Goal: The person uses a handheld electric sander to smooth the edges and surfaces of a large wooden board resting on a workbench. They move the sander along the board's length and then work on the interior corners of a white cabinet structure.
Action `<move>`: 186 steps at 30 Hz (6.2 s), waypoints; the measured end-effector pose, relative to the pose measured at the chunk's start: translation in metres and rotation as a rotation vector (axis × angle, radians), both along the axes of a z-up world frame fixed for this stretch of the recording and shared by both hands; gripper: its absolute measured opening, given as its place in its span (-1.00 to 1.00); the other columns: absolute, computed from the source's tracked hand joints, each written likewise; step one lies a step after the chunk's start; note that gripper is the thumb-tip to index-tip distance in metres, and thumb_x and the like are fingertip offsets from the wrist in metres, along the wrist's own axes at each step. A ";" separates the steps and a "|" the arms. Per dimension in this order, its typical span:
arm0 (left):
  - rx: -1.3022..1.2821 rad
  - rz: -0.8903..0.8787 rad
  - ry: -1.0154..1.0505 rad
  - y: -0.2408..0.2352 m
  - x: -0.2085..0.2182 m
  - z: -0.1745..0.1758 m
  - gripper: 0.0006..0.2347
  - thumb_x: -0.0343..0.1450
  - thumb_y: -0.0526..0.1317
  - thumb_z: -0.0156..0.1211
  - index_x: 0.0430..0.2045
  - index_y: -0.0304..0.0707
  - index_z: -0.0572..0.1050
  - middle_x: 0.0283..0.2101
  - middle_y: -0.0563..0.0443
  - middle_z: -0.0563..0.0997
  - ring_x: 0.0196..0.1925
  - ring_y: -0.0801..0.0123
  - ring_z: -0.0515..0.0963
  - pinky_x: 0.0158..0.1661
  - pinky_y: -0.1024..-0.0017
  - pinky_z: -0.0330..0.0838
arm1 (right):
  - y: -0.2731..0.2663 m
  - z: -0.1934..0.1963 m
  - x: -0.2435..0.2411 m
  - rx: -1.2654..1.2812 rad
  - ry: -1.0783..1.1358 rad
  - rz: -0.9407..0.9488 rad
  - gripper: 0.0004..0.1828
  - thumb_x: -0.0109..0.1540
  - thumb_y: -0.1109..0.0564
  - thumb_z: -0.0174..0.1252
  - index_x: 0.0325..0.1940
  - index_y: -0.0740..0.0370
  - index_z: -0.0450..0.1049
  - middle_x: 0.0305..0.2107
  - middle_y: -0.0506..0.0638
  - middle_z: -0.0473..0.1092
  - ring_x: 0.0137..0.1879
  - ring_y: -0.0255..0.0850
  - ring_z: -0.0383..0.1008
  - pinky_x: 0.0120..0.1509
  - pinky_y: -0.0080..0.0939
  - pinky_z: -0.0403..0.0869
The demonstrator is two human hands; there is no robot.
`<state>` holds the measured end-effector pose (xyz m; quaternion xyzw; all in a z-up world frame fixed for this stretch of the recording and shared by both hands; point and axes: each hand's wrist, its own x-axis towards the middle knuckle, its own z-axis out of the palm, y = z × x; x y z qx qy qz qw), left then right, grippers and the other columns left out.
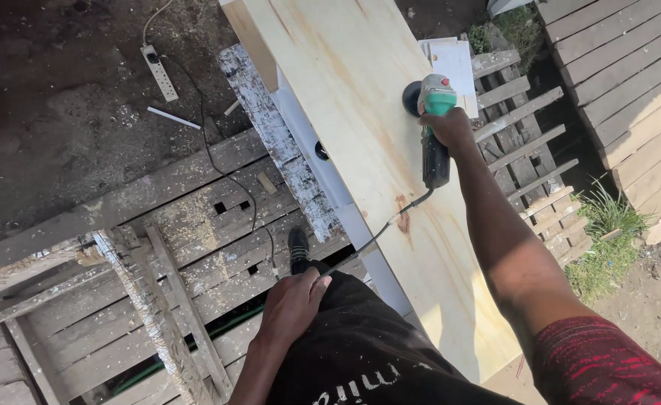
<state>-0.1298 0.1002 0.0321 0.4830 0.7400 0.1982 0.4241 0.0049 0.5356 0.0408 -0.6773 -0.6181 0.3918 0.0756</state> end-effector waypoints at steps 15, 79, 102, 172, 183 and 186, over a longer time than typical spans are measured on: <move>-0.168 0.151 0.057 0.009 -0.094 0.033 -0.48 0.51 0.19 -0.18 0.12 -0.19 0.49 -0.10 -0.16 0.71 -0.05 -0.06 0.68 -0.14 0.07 0.51 | -0.030 -0.036 -0.146 0.023 -0.195 0.540 -0.50 -0.01 -0.15 0.34 -0.16 0.21 0.50 -0.37 0.03 0.47 -0.32 -0.10 0.45 -0.29 -0.07 0.35; -0.445 -0.668 0.277 0.077 -0.490 -0.086 -0.39 0.46 0.24 -0.11 0.24 -0.23 0.45 0.22 -0.15 0.58 0.23 -0.01 0.59 0.13 0.10 0.49 | -0.288 -0.140 -0.284 0.496 0.296 -1.166 -0.54 -0.11 0.11 0.39 -0.15 0.12 0.48 -0.37 -0.01 0.55 -0.29 -0.17 0.57 -0.31 -0.18 0.49; -0.469 -0.701 0.349 0.091 -0.450 -0.078 -0.32 0.42 0.34 -0.11 0.25 -0.17 0.45 0.33 -0.05 0.49 0.37 0.05 0.46 0.28 0.06 0.37 | -0.304 -0.150 -0.272 0.624 0.300 -1.069 -0.49 -0.02 -0.05 0.31 -0.08 0.18 0.37 -0.38 -0.01 0.50 -0.28 -0.24 0.50 -0.35 -0.21 0.46; -0.066 -1.180 0.386 0.128 -0.201 0.007 -0.54 0.52 0.27 -0.11 -0.61 -0.03 0.20 -0.58 0.12 0.12 -0.55 0.44 0.18 -0.37 0.36 -0.02 | -0.456 -0.108 0.103 0.780 2.022 -2.028 -0.74 0.17 0.08 0.34 -0.20 0.12 0.39 -0.45 0.02 0.47 -0.42 -0.15 0.51 -0.20 -0.04 0.56; -0.044 -0.832 0.307 0.204 -0.260 -0.049 -0.54 0.47 0.15 0.18 -0.68 -0.14 0.23 -0.54 0.08 0.07 -0.56 0.29 0.15 -0.36 0.34 -0.06 | -0.421 -0.114 0.034 0.758 2.190 -1.960 -0.82 0.24 0.11 0.24 -0.22 0.16 0.36 -0.48 0.06 0.43 -0.40 -0.12 0.49 -0.26 -0.11 0.57; 0.112 -0.971 0.322 0.176 -0.253 -0.031 -0.62 0.45 0.11 0.21 -0.70 -0.03 0.33 -0.61 0.18 0.22 -0.54 0.42 0.29 -0.34 0.26 0.09 | -0.436 -0.132 0.053 0.840 2.069 -2.039 -0.72 0.17 0.22 0.32 -0.09 0.19 0.40 -0.41 0.11 0.48 -0.36 -0.05 0.54 -0.21 -0.05 0.63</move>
